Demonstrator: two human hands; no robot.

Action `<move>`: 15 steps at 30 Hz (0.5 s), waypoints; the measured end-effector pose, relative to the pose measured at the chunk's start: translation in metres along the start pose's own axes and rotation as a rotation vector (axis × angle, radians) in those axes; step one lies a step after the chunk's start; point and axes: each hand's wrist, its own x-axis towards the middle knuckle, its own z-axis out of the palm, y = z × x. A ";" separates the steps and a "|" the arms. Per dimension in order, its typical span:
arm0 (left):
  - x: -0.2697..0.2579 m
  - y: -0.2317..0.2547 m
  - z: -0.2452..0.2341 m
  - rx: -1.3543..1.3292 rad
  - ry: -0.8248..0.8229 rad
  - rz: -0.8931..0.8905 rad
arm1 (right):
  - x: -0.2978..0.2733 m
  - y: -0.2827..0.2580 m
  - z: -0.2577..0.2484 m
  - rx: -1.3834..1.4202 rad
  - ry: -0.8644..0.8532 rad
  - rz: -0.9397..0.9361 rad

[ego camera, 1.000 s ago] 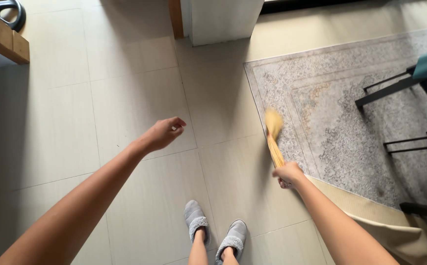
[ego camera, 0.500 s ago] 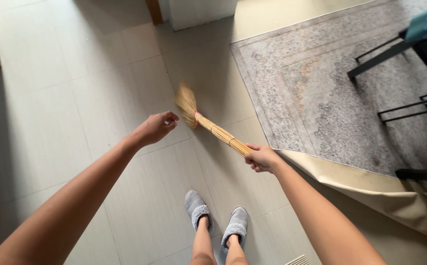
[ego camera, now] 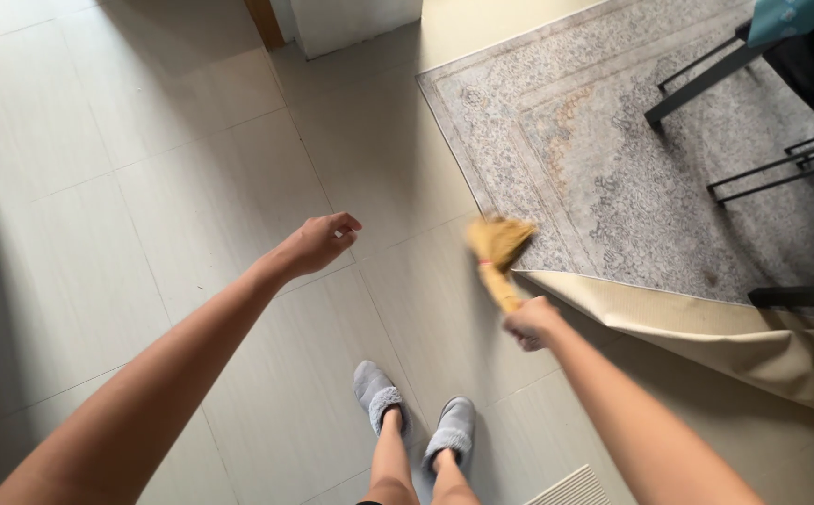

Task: Sweep the floor of the house using a hand broom.

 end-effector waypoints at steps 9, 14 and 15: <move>0.005 0.026 0.022 0.049 -0.006 0.024 | -0.037 0.025 -0.004 0.222 -0.246 -0.162; -0.015 0.059 0.041 0.011 0.015 0.062 | -0.060 0.050 -0.023 0.163 -0.083 -0.204; -0.020 0.066 0.046 0.021 0.010 0.048 | -0.062 0.056 -0.020 0.135 -0.003 -0.180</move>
